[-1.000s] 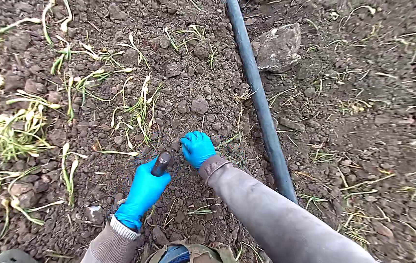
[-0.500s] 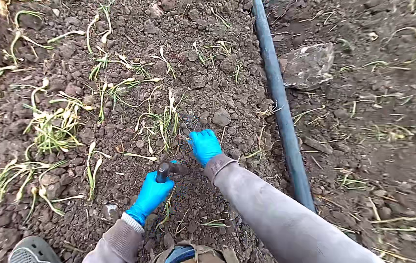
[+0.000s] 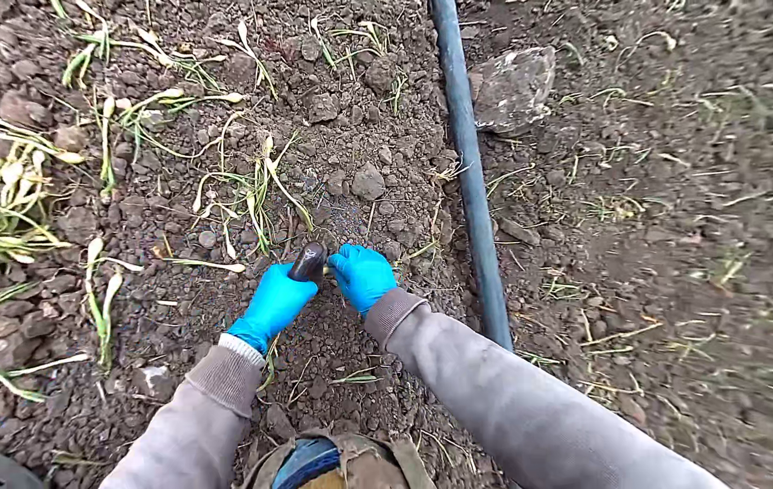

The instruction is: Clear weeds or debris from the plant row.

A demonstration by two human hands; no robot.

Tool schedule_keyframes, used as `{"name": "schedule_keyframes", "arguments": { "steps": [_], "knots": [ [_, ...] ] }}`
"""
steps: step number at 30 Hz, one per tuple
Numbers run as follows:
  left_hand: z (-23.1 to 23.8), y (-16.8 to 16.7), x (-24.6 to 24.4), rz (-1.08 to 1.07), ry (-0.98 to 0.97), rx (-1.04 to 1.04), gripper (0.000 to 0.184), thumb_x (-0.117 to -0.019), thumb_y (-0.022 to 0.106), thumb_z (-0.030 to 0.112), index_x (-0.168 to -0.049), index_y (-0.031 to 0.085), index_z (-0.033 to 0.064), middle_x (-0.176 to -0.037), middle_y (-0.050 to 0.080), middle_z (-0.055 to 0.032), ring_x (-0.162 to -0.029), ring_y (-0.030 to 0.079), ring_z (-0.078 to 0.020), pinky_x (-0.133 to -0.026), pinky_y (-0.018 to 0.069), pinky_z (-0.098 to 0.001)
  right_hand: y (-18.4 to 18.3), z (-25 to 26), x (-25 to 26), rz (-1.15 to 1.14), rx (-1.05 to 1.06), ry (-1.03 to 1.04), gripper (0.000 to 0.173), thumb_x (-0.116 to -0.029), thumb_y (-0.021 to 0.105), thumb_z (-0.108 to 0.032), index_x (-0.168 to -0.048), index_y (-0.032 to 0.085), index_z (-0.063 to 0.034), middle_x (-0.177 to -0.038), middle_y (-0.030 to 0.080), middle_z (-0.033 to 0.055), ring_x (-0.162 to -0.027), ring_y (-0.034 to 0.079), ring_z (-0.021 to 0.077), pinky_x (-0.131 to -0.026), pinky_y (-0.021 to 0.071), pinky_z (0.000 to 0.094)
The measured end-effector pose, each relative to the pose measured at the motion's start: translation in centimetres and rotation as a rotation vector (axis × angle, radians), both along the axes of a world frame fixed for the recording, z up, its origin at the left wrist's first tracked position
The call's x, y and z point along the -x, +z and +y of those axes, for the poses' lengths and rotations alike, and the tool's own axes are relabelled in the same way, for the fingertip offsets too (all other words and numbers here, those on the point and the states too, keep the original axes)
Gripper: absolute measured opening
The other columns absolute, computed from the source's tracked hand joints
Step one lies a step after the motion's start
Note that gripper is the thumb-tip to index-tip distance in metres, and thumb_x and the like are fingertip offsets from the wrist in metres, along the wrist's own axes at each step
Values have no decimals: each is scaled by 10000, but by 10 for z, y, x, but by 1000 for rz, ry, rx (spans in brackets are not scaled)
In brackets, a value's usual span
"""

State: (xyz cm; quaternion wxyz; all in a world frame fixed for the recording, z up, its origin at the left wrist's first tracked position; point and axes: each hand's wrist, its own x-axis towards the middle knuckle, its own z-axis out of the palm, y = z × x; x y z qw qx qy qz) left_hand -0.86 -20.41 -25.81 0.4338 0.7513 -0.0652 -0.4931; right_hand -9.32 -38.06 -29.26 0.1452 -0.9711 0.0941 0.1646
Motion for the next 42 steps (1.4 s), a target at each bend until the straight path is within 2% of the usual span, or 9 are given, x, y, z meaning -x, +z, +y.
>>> {"name": "schedule_keyframes", "arguments": {
  "steps": [6,10,15,22,27,32,36,38,42],
  "knots": [
    [58,45,-1,-21,175,126,42,-819,675,140,-800,650,113,-516,482,-27,-399,425,-145,-399,361,-309,-48,38,-12,346,19,99,185,-955,628,-144,-1048,776,-81,-1193,699,133,-1174,627,345,-987,509,531],
    [94,53,15,-185,241,76,113,-790,675,155,-894,719,157,-556,542,24,-423,481,-103,-407,421,-282,-48,34,-14,-197,40,118,301,-966,592,-317,-906,760,-74,-1142,721,152,-1096,670,352,-875,548,516],
    [125,5,10,-5,397,242,97,-844,643,117,-751,616,108,-477,448,-6,-368,409,-108,-380,374,-261,-21,25,-126,-16,78,-11,496,-940,669,-318,-1404,639,-147,-1561,480,165,-1443,430,370,-1186,304,565],
    [126,91,-21,-226,311,361,403,-795,679,132,-1190,742,183,-547,519,30,-401,451,-79,-400,437,-237,-33,33,-61,-333,43,-2,231,-986,644,-93,-1202,703,-36,-1055,745,207,-1008,723,401,-883,572,546],
    [73,17,-16,-112,100,40,96,-856,697,126,-770,656,119,-562,533,-20,-448,472,-151,-431,395,-345,-23,32,-12,-325,-57,-201,269,-1022,583,-108,-1247,721,-59,-1107,759,180,-1023,740,375,-888,582,572],
    [97,2,9,98,794,366,100,-922,523,26,-930,607,78,-460,335,47,-364,372,-67,-395,404,-241,0,83,-30,-517,-304,-308,294,-1023,594,-170,-1288,678,-73,-909,757,92,-816,738,273,-737,604,510],
    [129,41,-18,156,1168,906,389,-1022,270,182,-760,556,159,-467,340,91,-383,387,-39,-431,390,-203,-28,115,8,-545,-297,-272,241,-988,607,-139,-1175,739,-65,-1007,781,96,-902,761,270,-815,619,482],
    [145,65,-44,44,1049,1087,359,-1019,298,218,-850,605,143,-489,356,84,-403,409,-50,-447,412,-213,-44,108,34,-429,-248,-286,236,-987,613,-143,-1163,758,-82,-1054,778,99,-970,754,282,-866,610,496],
    [167,99,-100,-149,305,966,433,-997,424,112,-1421,504,80,-596,446,-1,-459,470,-139,-463,482,-324,-49,69,52,-203,-125,-247,251,-1004,588,-165,-1172,766,-109,-1083,768,124,-1035,736,312,-926,583,523]
  ]
}}
